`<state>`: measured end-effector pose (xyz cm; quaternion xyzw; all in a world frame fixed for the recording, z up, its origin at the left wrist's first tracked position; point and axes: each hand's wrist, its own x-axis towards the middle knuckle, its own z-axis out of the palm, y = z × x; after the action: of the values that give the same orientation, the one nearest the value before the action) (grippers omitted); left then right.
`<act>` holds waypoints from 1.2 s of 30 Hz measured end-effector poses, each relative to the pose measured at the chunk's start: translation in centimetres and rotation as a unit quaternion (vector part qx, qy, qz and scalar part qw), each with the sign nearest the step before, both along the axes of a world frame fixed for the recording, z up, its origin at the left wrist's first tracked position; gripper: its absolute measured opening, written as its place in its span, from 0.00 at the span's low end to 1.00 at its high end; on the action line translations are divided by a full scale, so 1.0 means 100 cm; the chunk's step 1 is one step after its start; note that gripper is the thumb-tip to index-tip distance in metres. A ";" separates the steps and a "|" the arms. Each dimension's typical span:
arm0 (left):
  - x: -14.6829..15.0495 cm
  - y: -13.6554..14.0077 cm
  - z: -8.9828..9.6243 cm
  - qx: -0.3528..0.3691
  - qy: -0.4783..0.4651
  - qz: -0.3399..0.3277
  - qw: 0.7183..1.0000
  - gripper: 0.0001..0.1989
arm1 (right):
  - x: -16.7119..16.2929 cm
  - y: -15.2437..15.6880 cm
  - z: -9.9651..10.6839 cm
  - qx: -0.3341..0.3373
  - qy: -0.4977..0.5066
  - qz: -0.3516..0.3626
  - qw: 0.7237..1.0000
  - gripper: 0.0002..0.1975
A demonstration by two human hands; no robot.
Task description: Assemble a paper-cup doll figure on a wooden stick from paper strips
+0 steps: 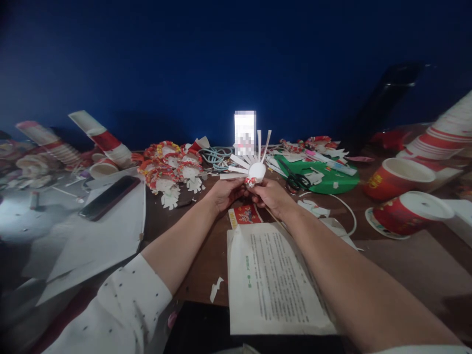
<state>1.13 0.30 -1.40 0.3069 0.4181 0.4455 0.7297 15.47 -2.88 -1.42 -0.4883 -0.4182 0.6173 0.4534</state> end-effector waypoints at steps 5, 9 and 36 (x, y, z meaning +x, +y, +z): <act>0.004 0.002 -0.004 0.003 -0.006 0.044 0.999 0.03 | -0.001 0.000 -0.002 -0.011 0.027 0.012 1.000 0.16; 0.004 0.003 -0.004 0.007 -0.009 0.072 0.997 0.05 | -0.003 -0.001 0.000 -0.021 0.044 0.009 0.999 0.16; 0.001 0.006 -0.005 0.013 0.026 0.066 0.997 0.15 | -0.004 -0.002 0.002 -0.022 0.021 0.014 0.999 0.16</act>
<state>1.21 0.87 -1.89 0.3000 0.4504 0.4900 0.6834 15.07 -3.12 -1.18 -0.4796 -0.4014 0.6428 0.4424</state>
